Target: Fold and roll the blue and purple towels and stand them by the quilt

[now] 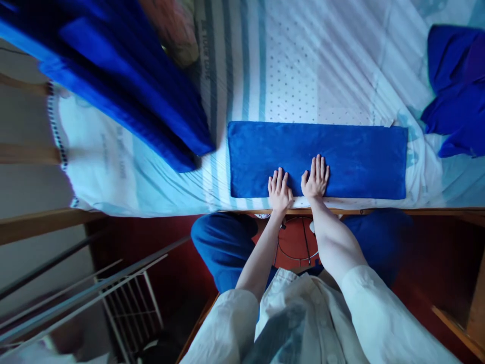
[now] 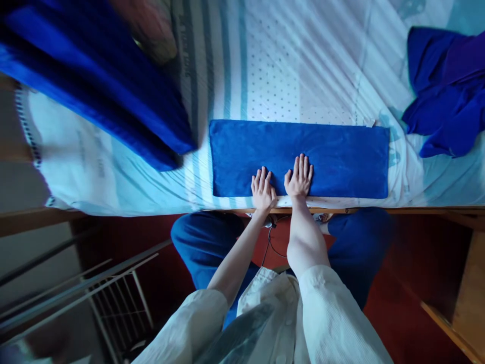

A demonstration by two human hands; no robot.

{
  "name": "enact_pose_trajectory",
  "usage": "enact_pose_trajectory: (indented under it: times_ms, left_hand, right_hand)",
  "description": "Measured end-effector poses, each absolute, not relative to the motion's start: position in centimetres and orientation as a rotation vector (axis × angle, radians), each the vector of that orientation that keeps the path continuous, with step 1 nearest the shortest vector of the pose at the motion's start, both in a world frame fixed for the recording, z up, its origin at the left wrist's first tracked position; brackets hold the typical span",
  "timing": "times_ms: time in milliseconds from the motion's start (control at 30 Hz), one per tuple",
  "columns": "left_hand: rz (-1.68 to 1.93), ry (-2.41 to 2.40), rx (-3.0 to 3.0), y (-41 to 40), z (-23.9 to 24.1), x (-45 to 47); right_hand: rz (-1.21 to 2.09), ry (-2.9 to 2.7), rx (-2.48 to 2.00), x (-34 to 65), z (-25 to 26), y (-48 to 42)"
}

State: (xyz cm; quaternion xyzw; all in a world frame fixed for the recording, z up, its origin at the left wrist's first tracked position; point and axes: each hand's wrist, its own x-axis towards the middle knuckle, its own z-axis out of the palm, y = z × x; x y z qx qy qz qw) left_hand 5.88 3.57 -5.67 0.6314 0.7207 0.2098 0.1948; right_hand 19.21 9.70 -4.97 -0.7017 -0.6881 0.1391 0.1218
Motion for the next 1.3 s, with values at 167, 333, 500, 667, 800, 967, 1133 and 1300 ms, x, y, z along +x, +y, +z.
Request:
enact_pose_trajectory:
  times_ms: [167,333,500,667,800,967,1133,1300]
  left_hand:
    - [0.782,1.982,1.69,3.9,-4.2,6.7]
    - [1.026,1.567,1.714,7.1,-3.4,10.9]
    - [1.026,1.176,1.737,10.2,-4.7,12.9]
    - [1.023,1.221,1.64,9.7,-6.0,9.6]
    - [1.021,1.235,1.651,9.5,-6.3,6.8]
    - [1.012,1.352,1.678,9.9,-6.2,3.2]
    - [1.007,1.635,1.633,9.6,-5.8,-2.2]
    - [1.047,1.926,1.59,9.4,-5.7,-7.0]
  right_hand:
    - [0.392,-2.03,-2.054,19.3,-4.8,9.7]
    - [0.411,-2.084,-2.111,19.7,-5.5,9.8]
    - [0.477,-2.132,-2.143,20.0,-6.5,9.8]
    - [0.422,-2.051,-2.094,19.7,-6.3,9.8]
    - [0.37,-2.005,-2.062,19.4,-5.6,9.8]
    - [0.373,-2.041,-2.053,19.3,-4.9,9.7]
    - [0.361,-2.035,-2.058,19.3,-4.8,9.7]
    - [0.366,-2.035,-2.066,19.3,-4.8,9.8]
